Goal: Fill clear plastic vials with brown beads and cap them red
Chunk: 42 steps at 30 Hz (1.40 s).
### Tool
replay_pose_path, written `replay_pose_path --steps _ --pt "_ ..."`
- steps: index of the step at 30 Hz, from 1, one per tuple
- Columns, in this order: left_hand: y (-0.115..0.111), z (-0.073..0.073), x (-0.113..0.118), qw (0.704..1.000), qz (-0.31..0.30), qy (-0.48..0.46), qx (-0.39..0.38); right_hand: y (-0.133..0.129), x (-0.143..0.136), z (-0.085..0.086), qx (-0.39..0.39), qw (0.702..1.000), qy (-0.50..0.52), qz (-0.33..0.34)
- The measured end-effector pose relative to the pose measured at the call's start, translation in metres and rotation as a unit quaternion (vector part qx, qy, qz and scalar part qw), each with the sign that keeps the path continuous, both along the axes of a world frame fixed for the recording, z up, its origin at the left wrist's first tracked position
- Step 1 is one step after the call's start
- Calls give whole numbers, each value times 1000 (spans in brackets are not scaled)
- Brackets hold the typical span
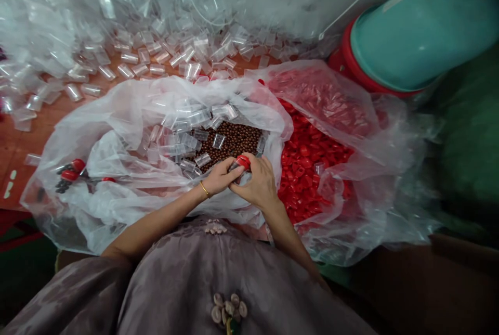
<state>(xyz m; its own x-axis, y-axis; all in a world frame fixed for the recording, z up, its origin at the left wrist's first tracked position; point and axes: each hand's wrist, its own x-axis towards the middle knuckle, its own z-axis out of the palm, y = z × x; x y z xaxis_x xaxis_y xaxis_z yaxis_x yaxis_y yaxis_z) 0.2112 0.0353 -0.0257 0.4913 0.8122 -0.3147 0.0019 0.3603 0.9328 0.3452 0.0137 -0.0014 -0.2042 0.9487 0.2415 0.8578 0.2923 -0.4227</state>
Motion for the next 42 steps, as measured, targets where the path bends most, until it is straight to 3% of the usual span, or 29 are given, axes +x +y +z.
replay_pose_path --steps 6,13,20,25,31,42 --pt "-1 10 1 1000 16 9 20 -2 5 9 24 999 -28 -4" --pt "0 12 6 998 46 -29 -12 -1 2 -7 21 1000 7 -13" --pt "7 7 -10 996 30 -70 -48 0 -15 -10 -1 999 39 -30" --pt "8 5 -17 999 -2 -9 48 2 -16 2 -10 999 -22 -46" --pt "4 13 -19 978 -21 114 171 3 -16 7 -23 997 -68 -34" --pt "-3 13 -15 976 -27 136 166 4 -6 -6 32 996 -88 7"
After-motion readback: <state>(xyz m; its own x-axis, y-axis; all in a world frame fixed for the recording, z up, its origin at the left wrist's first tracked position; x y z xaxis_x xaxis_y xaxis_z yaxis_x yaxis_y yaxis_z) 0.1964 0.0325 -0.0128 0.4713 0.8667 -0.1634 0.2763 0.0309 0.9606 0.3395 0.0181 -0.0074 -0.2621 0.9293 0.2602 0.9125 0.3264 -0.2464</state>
